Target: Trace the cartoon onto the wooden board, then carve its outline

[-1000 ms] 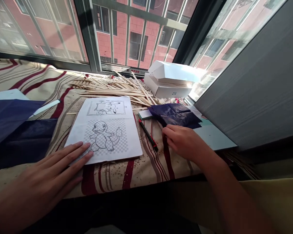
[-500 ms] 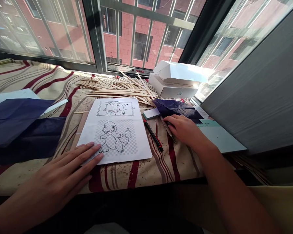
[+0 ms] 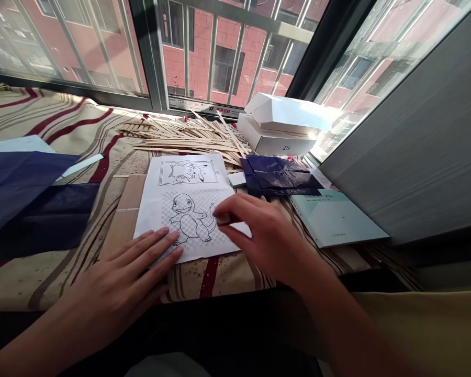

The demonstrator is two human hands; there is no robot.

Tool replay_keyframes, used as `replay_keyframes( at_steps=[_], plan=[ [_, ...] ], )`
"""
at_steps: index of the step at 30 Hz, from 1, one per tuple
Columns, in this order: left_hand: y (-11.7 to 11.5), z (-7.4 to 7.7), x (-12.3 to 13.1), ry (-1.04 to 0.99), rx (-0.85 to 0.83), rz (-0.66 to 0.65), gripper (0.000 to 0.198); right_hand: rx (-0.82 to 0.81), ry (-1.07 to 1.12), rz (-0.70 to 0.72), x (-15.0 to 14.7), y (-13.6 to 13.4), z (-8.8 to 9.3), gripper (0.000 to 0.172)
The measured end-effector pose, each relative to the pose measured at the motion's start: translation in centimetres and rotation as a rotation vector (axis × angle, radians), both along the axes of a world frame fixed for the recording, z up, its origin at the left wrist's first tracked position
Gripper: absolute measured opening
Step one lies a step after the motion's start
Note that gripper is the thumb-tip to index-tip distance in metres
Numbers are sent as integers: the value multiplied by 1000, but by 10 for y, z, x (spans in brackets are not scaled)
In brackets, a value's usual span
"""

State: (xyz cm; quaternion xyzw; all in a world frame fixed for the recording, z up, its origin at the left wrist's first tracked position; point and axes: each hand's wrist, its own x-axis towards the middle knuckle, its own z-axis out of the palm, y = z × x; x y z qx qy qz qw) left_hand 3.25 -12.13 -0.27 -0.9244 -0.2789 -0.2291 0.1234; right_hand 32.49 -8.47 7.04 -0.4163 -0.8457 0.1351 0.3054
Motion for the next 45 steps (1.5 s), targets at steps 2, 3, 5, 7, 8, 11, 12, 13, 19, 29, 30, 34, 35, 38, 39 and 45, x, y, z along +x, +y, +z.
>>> replay_keyframes(
  at_steps=[2, 3, 5, 7, 8, 11, 12, 13, 19, 29, 30, 34, 35, 38, 39, 45],
  plan=[
    [1, 1, 7, 9, -8, 1, 45, 11, -13, 63, -17, 6, -5, 9],
    [2, 1, 9, 19, -13, 0, 47, 9, -16, 79, -23, 11, -8, 9],
    [4, 1, 12, 47, -24, -14, 52, -22, -5, 84, -29, 21, -17, 12],
    [4, 1, 12, 67, -40, -30, 52, -63, 11, 88, -32, 26, -24, 17],
    [3, 1, 11, 70, -44, -32, 52, -77, 10, 92, -33, 26, -26, 17],
    [-3, 1, 8, 41, -11, -4, 48, -81, -9, 123, -34, 20, -29, 11],
    [-5, 1, 6, 26, 7, 10, 46, -74, -17, 127, -35, 17, -30, 9],
    [-6, 0, 5, 10, 23, 23, 45, -63, -27, 125, -36, 15, -30, 8],
    [-7, -10, -1, -47, -4, 81, 44, -35, -4, 133, -39, 9, -33, 9],
    [-3, -16, -3, -76, -109, 63, 47, 82, -100, 151, -57, 17, -32, 8],
    [-3, -16, -4, -81, -114, 58, 47, 96, -104, 121, -58, 18, -32, 9],
    [-4, -15, -5, -96, -149, 48, 48, 30, -99, 135, -59, 12, -30, 9],
    [-4, -14, -5, -92, -159, 44, 48, 2, -97, 157, -59, 10, -29, 9],
    [-4, -13, -6, -67, -174, 23, 48, 9, -105, 163, -60, 10, -29, 8],
    [-4, -13, -6, -62, -174, 19, 49, 31, -109, 145, -61, 12, -29, 8],
    [-1, -12, -8, -63, -199, 19, 49, -41, -107, 179, -63, 10, -26, 7]
  ],
)
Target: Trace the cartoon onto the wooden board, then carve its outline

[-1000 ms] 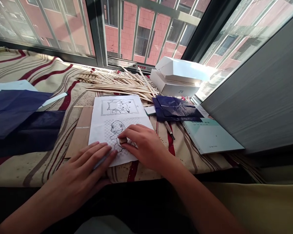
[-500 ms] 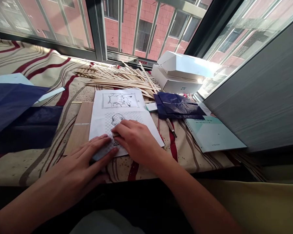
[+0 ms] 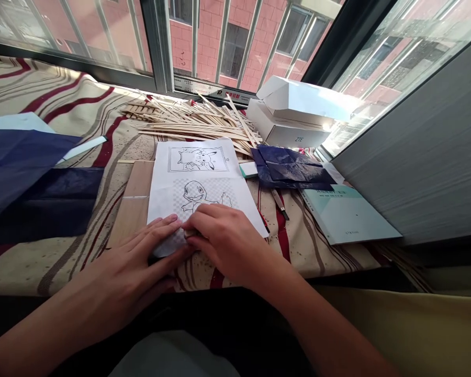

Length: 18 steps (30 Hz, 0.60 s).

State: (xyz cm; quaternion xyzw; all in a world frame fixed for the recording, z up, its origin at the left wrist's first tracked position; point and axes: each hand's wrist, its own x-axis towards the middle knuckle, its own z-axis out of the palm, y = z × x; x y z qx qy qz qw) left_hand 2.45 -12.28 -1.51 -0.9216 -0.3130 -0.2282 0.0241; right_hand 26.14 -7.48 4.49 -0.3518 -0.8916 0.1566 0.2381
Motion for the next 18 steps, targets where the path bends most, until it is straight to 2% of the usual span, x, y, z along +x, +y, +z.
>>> replay_keyframes(
  at_steps=[5, 9, 12, 18],
  plan=[
    [-1, 1, 1, -1, -7, 1, 53, 62, -28, -48, -1, -4, 3, 8],
    [-2, 3, 2, -4, -29, 5, 53, -9, 8, 9, -2, -3, 1, 7],
    [-2, 3, 2, 2, -24, 10, 56, -3, 18, -14, -3, -3, 0, 7],
    [-1, 2, 0, 6, -20, -33, 62, -33, 62, -7, 9, -20, 15, 7]
  ],
)
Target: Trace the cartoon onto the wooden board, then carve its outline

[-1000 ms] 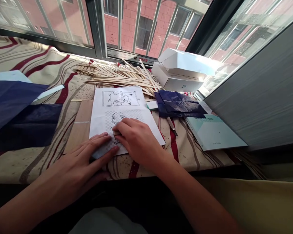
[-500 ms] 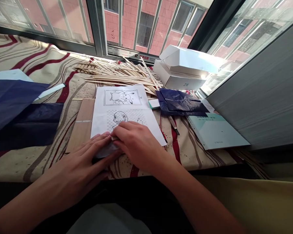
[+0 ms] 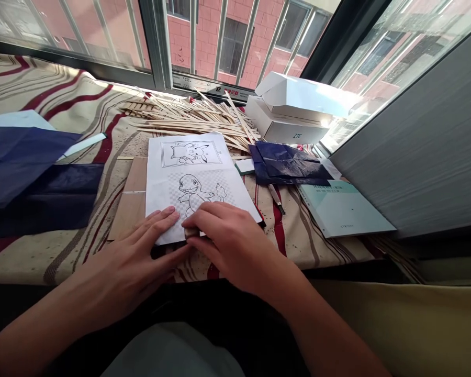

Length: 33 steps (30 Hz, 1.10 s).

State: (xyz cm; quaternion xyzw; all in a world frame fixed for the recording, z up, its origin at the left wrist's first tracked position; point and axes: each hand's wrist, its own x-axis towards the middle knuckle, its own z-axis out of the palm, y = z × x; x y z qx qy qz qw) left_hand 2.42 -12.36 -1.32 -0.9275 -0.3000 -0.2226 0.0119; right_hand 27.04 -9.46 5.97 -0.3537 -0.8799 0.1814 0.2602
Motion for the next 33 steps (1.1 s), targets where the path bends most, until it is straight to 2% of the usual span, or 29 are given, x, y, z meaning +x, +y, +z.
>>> replay_keyframes(
  at_steps=[3, 6, 9, 12, 15, 18, 24, 29, 33],
  plan=[
    [0, 0, -1, -5, 42, -10, 54, 99, 34, -100, 0, 5, 1, 7],
    [2, 2, 0, 1, 58, 25, 39, 77, -7, -89, -7, 21, -9, 7],
    [2, 5, 3, 44, 64, 54, 50, 22, -59, -58, -8, 26, -16, 7],
    [-1, 8, 7, 77, 94, 63, 58, 38, -113, -21, 0, 19, -14, 9],
    [-3, 11, 11, 86, 104, 49, 53, 51, -164, 10, 5, 17, -9, 9],
    [-3, 13, 13, 94, 105, 44, 46, 105, -151, -16, 2, 24, -11, 10],
    [-2, 16, 12, 139, 103, 34, 55, 90, -113, 5, -2, 23, -17, 10],
    [-3, 11, 12, 95, 103, 59, 51, 156, -127, -137, -6, 22, -19, 9],
    [-2, 11, 11, 88, 60, 64, 49, 107, -118, -64, -6, 24, -19, 9]
  ],
)
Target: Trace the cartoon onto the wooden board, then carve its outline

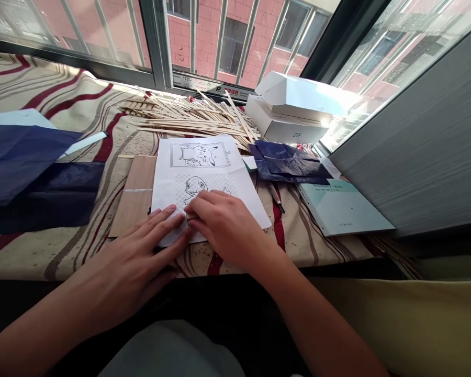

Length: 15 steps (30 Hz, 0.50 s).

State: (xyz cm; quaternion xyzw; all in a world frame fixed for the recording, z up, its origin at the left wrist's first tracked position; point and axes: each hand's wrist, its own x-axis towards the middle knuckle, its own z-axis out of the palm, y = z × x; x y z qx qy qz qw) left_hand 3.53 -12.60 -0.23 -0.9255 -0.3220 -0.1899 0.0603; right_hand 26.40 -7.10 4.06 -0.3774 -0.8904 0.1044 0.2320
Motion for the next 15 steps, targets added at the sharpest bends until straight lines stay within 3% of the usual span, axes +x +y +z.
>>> replay_keyframes(
  at_steps=[5, 10, 13, 15],
  plan=[
    [-2, 3, 1, -3, -34, 12, 48, 45, -6, -120, -3, 8, -1, 8],
    [-5, 3, 5, -21, -50, 16, 45, 42, -31, -22, 3, 9, 4, 7],
    [-5, 3, 9, -6, -24, 32, 44, 89, -4, -141, 11, 9, 12, 6],
    [-6, 2, 11, 14, 2, 32, 46, 62, 58, -136, 13, 8, 15, 4]
  ],
)
